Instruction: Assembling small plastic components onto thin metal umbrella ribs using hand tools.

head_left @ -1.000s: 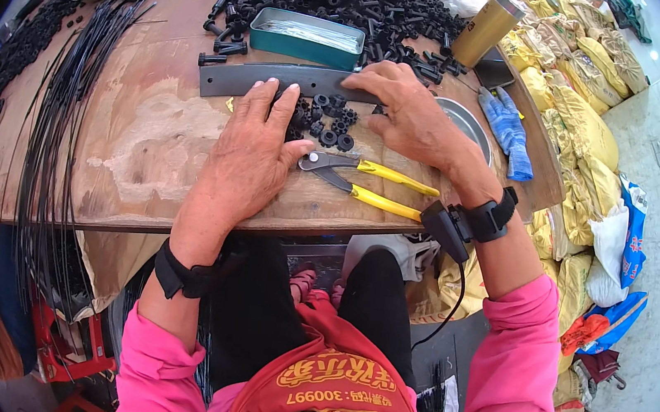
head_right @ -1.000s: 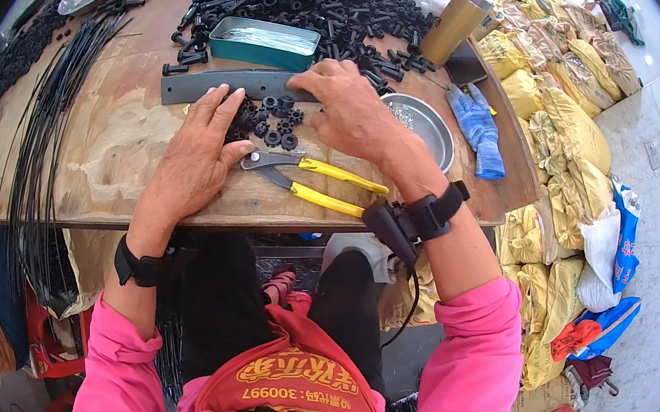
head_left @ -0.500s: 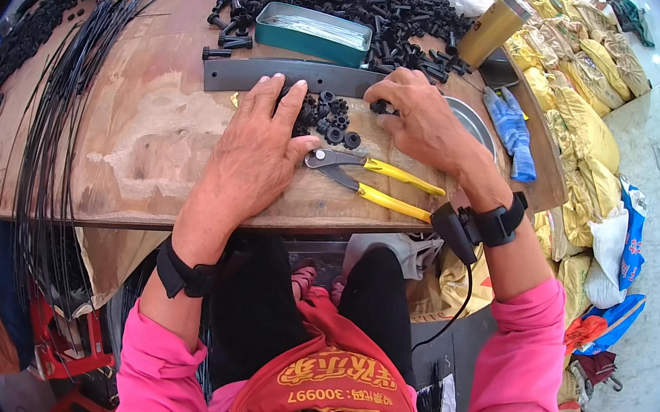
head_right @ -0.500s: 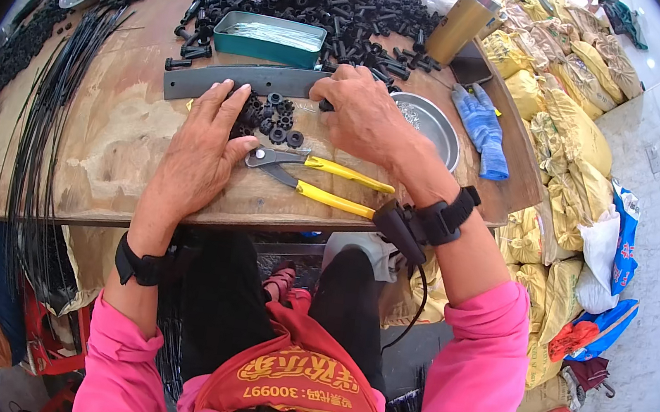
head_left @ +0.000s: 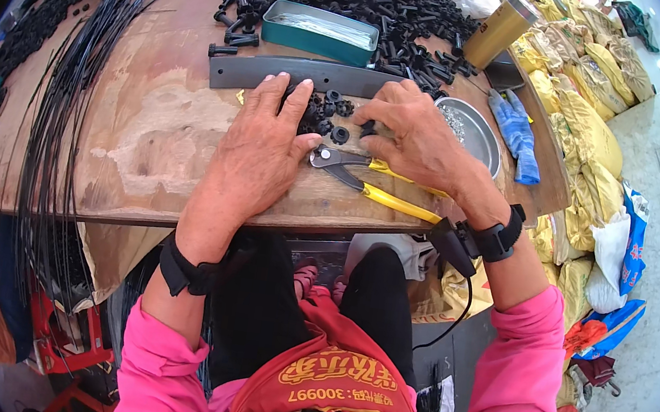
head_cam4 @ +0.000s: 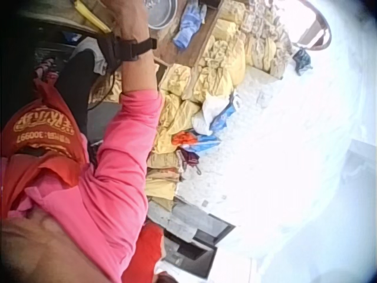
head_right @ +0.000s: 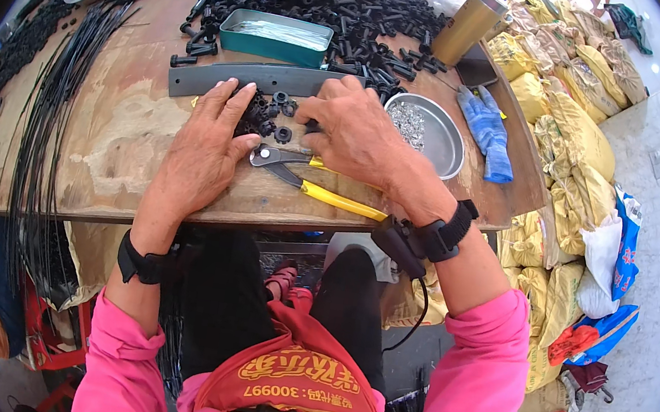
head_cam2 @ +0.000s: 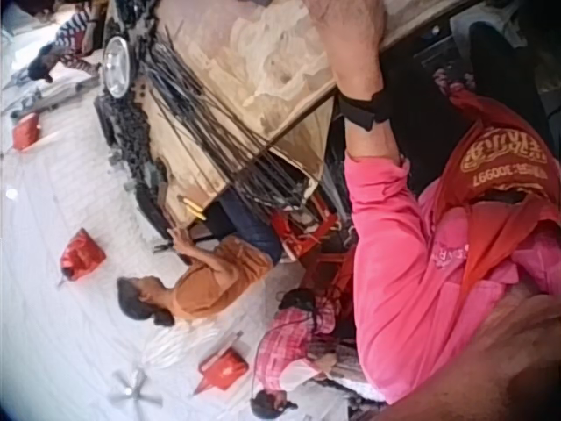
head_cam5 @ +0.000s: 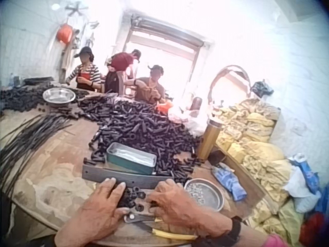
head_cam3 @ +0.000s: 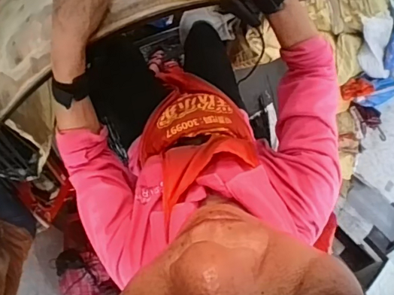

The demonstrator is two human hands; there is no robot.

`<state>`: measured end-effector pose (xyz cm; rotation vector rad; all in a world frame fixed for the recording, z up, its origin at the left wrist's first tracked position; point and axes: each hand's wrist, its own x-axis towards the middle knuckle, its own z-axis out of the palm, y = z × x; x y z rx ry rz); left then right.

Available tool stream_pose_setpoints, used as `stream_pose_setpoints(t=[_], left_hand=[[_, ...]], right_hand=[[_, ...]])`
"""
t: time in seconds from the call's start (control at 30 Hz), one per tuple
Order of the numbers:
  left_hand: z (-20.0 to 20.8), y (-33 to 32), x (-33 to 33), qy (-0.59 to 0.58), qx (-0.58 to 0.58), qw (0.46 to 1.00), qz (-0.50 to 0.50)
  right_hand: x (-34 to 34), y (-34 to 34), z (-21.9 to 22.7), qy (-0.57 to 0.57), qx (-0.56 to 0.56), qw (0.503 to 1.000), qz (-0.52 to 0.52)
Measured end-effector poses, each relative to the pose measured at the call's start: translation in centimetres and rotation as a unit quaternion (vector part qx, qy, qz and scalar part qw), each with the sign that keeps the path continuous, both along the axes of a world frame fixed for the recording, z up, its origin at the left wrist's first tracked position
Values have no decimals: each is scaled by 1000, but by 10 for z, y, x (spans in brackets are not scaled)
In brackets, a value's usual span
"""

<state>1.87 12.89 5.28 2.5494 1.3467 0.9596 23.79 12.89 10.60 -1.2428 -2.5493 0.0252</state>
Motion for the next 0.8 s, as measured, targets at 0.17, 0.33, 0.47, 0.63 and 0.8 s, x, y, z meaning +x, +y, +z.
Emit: stream_pose_setpoints(t=[0.17, 0.33, 0.47, 0.63, 0.8], left_hand=[[2, -2, 2, -1, -5, 1000, 11], [0, -1, 0, -11, 0, 999, 37], [-2, 1, 0, -27, 5, 998, 48], [-1, 0, -2, -47, 9, 996, 73], [-2, 3, -2, -80, 12, 994, 80]], right_hand=[[6, 1, 2, -31, 25, 997, -59], [-18, 10, -9, 56, 19, 998, -9], [-28, 12, -5, -4, -19, 998, -55], [-14, 13, -3, -29, -17, 997, -68], [-14, 20, -1, 32, 60, 996, -53]])
